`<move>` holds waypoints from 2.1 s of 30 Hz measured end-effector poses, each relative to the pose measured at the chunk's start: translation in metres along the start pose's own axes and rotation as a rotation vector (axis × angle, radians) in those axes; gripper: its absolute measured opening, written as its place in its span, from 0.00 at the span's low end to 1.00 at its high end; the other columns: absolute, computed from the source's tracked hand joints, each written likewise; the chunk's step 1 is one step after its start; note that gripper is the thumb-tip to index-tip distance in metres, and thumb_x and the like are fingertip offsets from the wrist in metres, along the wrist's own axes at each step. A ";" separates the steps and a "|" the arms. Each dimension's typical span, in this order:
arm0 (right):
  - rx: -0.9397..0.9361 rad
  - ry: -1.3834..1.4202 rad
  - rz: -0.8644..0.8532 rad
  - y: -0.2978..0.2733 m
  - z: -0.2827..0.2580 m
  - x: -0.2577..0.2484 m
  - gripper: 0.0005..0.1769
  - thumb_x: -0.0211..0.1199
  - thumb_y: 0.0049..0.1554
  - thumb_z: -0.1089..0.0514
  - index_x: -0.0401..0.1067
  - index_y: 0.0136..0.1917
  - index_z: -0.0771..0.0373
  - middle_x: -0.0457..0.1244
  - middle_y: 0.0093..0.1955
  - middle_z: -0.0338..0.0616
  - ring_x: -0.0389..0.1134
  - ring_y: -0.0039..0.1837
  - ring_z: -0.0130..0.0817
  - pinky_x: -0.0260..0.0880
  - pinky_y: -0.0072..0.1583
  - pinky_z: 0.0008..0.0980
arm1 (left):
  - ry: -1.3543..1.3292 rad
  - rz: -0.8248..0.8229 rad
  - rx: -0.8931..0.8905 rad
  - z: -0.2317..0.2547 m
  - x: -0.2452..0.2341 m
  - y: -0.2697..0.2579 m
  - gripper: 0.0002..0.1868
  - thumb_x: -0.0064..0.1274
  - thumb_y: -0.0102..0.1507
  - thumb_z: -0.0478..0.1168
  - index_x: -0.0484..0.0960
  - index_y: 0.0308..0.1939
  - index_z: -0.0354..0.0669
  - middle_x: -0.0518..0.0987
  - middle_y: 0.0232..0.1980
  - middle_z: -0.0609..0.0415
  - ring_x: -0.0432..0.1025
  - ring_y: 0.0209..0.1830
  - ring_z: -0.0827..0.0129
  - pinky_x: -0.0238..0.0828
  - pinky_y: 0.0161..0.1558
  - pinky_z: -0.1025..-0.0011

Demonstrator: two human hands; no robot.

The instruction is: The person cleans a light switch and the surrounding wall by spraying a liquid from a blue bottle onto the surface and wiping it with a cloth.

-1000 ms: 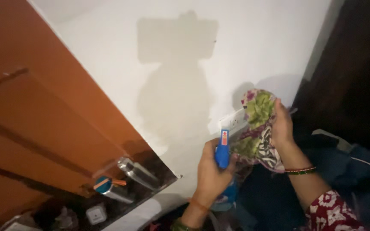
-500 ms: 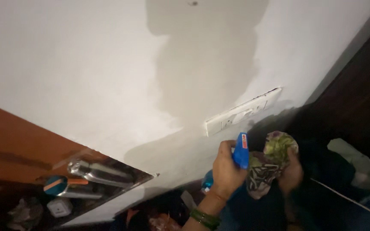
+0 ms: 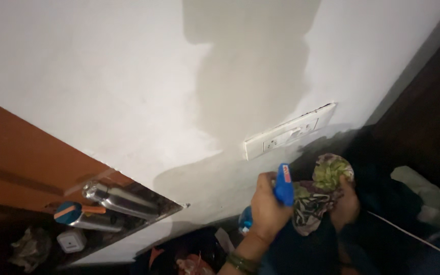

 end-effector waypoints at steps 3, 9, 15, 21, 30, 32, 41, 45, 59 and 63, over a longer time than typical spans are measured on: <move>-0.036 -0.356 0.093 -0.009 -0.003 -0.008 0.29 0.57 0.62 0.56 0.62 0.75 0.68 0.63 0.69 0.58 0.67 0.65 0.46 0.68 0.65 0.40 | 0.027 0.114 -0.036 -0.008 -0.007 -0.003 0.22 0.63 0.59 0.40 0.71 0.53 0.43 0.79 0.44 0.42 0.76 0.40 0.45 0.73 0.42 0.57; -0.434 -0.984 0.026 -0.016 -0.026 0.012 0.29 0.56 0.63 0.62 0.60 0.77 0.66 0.60 0.73 0.60 0.65 0.69 0.49 0.67 0.67 0.41 | -0.004 0.004 -0.085 -0.019 0.001 -0.010 0.29 0.65 0.51 0.37 0.70 0.54 0.42 0.78 0.40 0.41 0.75 0.38 0.44 0.73 0.40 0.56; -0.068 -0.447 0.083 -0.017 -0.039 0.023 0.25 0.52 0.66 0.55 0.63 0.74 0.63 0.62 0.70 0.57 0.66 0.68 0.45 0.67 0.66 0.39 | -0.003 -0.006 -0.026 -0.018 0.003 -0.009 0.27 0.64 0.51 0.35 0.71 0.53 0.42 0.78 0.44 0.42 0.76 0.38 0.46 0.74 0.41 0.56; -0.492 -0.901 -0.004 -0.019 -0.054 0.032 0.27 0.56 0.63 0.60 0.62 0.74 0.68 0.58 0.74 0.61 0.63 0.71 0.51 0.63 0.70 0.41 | 0.005 0.089 0.019 -0.011 -0.009 -0.016 0.27 0.64 0.52 0.35 0.73 0.53 0.41 0.77 0.45 0.42 0.76 0.40 0.47 0.74 0.41 0.58; -0.289 -0.293 -0.026 -0.010 -0.032 0.007 0.23 0.55 0.66 0.62 0.63 0.74 0.61 0.62 0.70 0.54 0.66 0.69 0.44 0.68 0.68 0.40 | -0.008 0.110 -0.003 -0.018 -0.015 -0.007 0.22 0.62 0.59 0.36 0.73 0.54 0.40 0.77 0.47 0.42 0.77 0.40 0.47 0.75 0.42 0.59; -0.715 -1.052 -0.014 -0.023 -0.052 0.030 0.21 0.58 0.65 0.64 0.64 0.72 0.60 0.61 0.71 0.53 0.66 0.70 0.43 0.69 0.70 0.39 | 0.004 0.079 0.003 -0.017 -0.012 -0.001 0.23 0.61 0.58 0.35 0.73 0.56 0.39 0.77 0.48 0.40 0.76 0.43 0.45 0.75 0.44 0.58; -0.531 -0.825 -0.106 -0.026 -0.048 0.026 0.24 0.55 0.59 0.73 0.67 0.69 0.69 0.54 0.79 0.64 0.61 0.75 0.54 0.66 0.71 0.42 | 0.019 -0.188 -0.127 -0.034 0.010 0.004 0.38 0.65 0.50 0.32 0.66 0.62 0.34 0.68 0.61 0.36 0.71 0.56 0.40 0.73 0.54 0.57; -0.277 -0.731 -0.011 -0.029 -0.069 0.070 0.24 0.58 0.56 0.68 0.68 0.67 0.64 0.62 0.68 0.56 0.66 0.65 0.44 0.69 0.64 0.38 | -0.026 -0.205 -0.082 -0.030 0.001 0.001 0.39 0.67 0.49 0.33 0.66 0.62 0.33 0.67 0.60 0.35 0.69 0.57 0.35 0.70 0.53 0.54; -0.534 -0.824 0.263 -0.039 -0.078 0.226 0.28 0.55 0.66 0.63 0.58 0.77 0.73 0.52 0.75 0.71 0.54 0.75 0.63 0.56 0.73 0.47 | -0.147 -0.050 -0.161 -0.044 -0.059 0.008 0.30 0.62 0.56 0.36 0.69 0.61 0.36 0.74 0.53 0.40 0.75 0.50 0.46 0.74 0.51 0.60; -0.625 -0.797 0.102 -0.082 -0.060 0.247 0.31 0.51 0.63 0.66 0.55 0.78 0.72 0.54 0.76 0.68 0.54 0.76 0.65 0.54 0.74 0.46 | -0.021 0.074 0.039 -0.039 -0.089 0.006 0.29 0.59 0.58 0.32 0.67 0.61 0.30 0.71 0.54 0.34 0.70 0.52 0.40 0.70 0.54 0.58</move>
Point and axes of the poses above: each hand's wrist, its own y-axis towards the middle knuckle, its own x-axis out of the palm, z = x × y, the point moved 9 cm from there along y, towards the middle knuckle
